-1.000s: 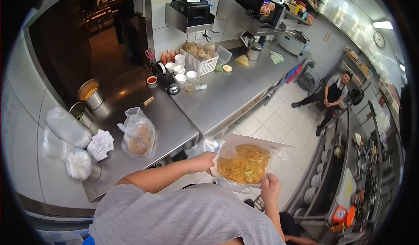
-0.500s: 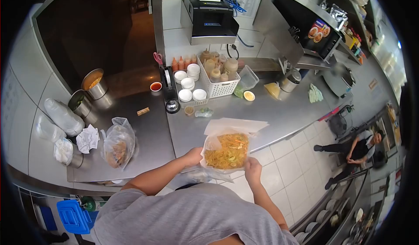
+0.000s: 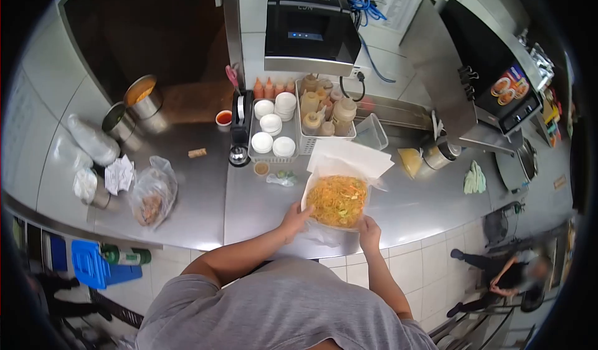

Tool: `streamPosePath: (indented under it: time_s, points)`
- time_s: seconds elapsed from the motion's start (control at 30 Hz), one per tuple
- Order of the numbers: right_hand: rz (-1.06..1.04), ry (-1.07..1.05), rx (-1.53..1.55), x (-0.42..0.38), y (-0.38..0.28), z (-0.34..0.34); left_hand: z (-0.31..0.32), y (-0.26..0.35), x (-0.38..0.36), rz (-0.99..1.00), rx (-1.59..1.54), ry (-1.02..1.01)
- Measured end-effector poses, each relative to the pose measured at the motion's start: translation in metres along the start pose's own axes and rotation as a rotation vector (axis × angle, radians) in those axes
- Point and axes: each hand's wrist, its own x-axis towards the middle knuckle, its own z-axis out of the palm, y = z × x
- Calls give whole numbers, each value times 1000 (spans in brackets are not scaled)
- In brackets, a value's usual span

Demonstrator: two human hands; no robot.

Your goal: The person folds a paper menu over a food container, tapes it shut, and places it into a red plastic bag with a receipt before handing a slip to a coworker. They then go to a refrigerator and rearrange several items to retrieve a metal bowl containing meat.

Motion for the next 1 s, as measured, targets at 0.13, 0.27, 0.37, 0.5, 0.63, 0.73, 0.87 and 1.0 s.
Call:
streamPosePath:
  time_s: [0.13, 0.27, 0.37, 0.5, 0.63, 0.73, 0.87, 1.0]
  points:
    - [316, -370, 295, 12, 12, -31, 13, -24, -10, -15, -132, 7]
    - [286, -550, 138, 19, 46, -57, 16, -29, -31, -79, -55, -100]
    - [335, -571, 272, 26, 22, -96, 12, -23, -60, -131, -121, -151]
    - [440, -834, 14, 19, 49, -126, 9, 3, -100, -118, 207, -54]
    - [-101, -307, -69, 57, 47, -109, 25, 10, -78, 538, 849, 467]
    - [-344, -74, -12, 108, 7, -66, 49, 36, -33, 931, 916, 702]
    - [-203, -190, -48, 159, -32, -67, 28, 87, 5, 693, 1008, 575]
    - [-298, -102, -20, 161, -49, -76, 9, 115, 2, 683, 910, 587]
